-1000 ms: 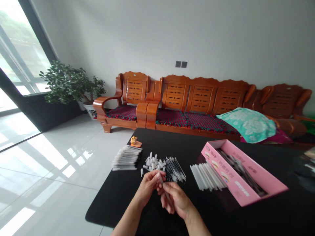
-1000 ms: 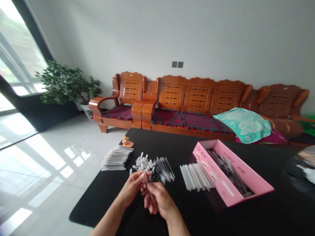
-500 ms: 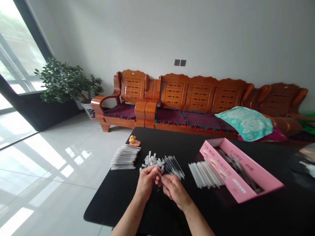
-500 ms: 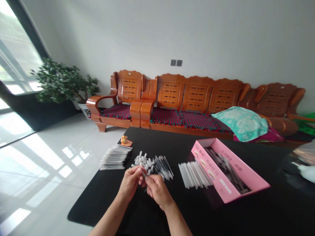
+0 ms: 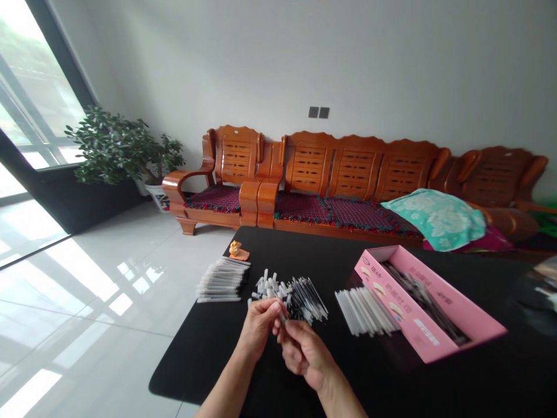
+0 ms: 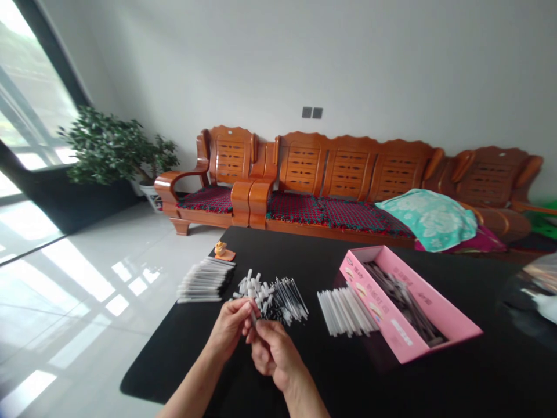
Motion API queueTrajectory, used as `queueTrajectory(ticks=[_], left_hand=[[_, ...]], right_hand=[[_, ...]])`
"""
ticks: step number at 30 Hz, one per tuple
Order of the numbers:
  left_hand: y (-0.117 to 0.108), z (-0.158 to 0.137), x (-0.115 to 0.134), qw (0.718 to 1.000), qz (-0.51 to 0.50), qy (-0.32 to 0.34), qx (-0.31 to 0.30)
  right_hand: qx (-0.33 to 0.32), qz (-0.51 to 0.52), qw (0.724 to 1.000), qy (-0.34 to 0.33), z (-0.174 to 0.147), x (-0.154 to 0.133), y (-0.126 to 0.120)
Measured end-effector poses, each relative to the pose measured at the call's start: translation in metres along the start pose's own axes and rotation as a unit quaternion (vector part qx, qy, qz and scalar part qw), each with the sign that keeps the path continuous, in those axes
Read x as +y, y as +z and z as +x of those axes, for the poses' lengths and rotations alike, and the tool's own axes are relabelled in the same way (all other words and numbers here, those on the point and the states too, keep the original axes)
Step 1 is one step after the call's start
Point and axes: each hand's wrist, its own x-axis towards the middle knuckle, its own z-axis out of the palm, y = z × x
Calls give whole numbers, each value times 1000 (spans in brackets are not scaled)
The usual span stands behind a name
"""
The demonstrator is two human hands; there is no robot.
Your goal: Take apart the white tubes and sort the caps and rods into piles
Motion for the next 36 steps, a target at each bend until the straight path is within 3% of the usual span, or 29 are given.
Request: queueTrajectory(ticks=[2,3,6,8,11,14,16,18,23,25,30,33,36], left_hand=[[1,2,0,998,21,26,46],[-1,5,4,995,24,48,80],[-13,18,26,965,-2,138,224],[-25,26,44,942,-26,180,283],[-38,31,51,953,6,159,257],[-45,28,30,966,101,106,214],[-49,26,10,961,170,78,204],[-55,24,-9,945,233,72,216],[-64,20,-31,912,326,79,238],[-64,19,-31,907,339,79,238],[-63,16,-30,903,343,78,249],[-65,18,-34,905,331,80,253],[-64,26,-35,909,322,86,251]], right_hand=[[55,-129,987,-73,0,-7,1],[86,-212,966,-117,-1,-9,0],[186,-423,864,-200,-5,-2,-11],[229,-482,823,-194,-9,14,-22],[262,-484,818,-166,-14,38,-34],[287,-471,819,-155,-18,43,-42],[319,-488,797,-157,-22,33,-52],[367,-535,746,-153,-27,18,-70],[503,-659,553,-89,-40,-26,-142],[526,-692,490,-60,-40,-40,-170],[507,-732,451,-56,-32,-58,-210],[501,-751,419,-95,-29,-58,-206],[508,-725,440,-152,-26,-48,-184]])
